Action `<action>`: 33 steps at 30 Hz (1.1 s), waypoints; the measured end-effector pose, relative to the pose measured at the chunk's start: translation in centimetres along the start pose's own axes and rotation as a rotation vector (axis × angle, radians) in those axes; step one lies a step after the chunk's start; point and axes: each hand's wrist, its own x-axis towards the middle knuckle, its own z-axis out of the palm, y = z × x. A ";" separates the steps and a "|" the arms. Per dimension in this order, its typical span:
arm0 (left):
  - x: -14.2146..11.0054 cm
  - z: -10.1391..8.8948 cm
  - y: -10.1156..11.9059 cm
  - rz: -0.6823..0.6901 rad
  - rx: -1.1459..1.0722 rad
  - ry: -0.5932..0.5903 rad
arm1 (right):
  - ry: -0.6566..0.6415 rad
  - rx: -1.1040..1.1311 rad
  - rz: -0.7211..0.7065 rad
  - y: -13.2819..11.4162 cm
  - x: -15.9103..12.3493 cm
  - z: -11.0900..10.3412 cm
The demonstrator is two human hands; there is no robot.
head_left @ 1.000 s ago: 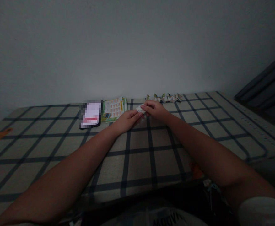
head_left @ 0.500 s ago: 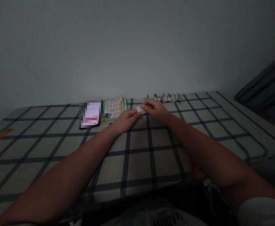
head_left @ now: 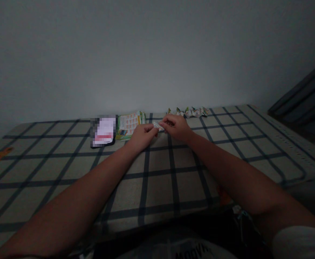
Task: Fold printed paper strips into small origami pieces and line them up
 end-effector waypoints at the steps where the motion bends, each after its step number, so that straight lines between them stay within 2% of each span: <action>1: 0.0 0.1 -0.2 -0.003 -0.027 -0.009 | -0.009 0.051 0.031 0.0 0.0 0.0; 4: 0.0 0.3 -0.5 -0.036 -0.122 -0.081 | -0.050 0.214 0.145 0.3 0.1 -0.1; 6: 0.1 0.3 -0.5 -0.012 -0.108 -0.113 | -0.076 0.285 0.209 0.5 0.0 -0.1; 9: 0.2 0.1 -0.3 0.104 0.040 -0.047 | -0.126 0.316 0.241 0.6 -0.1 -0.1; 11: 0.3 -0.1 -0.1 0.152 0.127 0.010 | -0.155 0.294 0.225 0.4 -0.2 0.0; 14: 0.3 -0.3 0.2 0.159 0.200 0.027 | -0.166 0.206 0.171 0.1 -0.2 0.0; 19: 0.1 -0.1 0.6 0.116 0.228 0.064 | -0.065 -0.045 0.022 -0.3 0.0 -0.2; 21: 0.1 0.1 0.5 0.129 0.226 0.064 | -0.059 -0.009 0.060 -0.1 0.0 -0.3; 25: 0.1 0.1 -0.1 0.165 0.203 0.062 | -0.152 0.102 0.142 0.7 0.1 -0.6; 29: 0.1 0.1 -0.3 0.223 0.150 0.145 | -0.224 0.069 0.070 1.3 0.0 -0.6; 33: 0.2 0.2 -0.4 0.301 0.131 0.175 | -0.220 0.037 -0.005 1.6 0.0 -0.4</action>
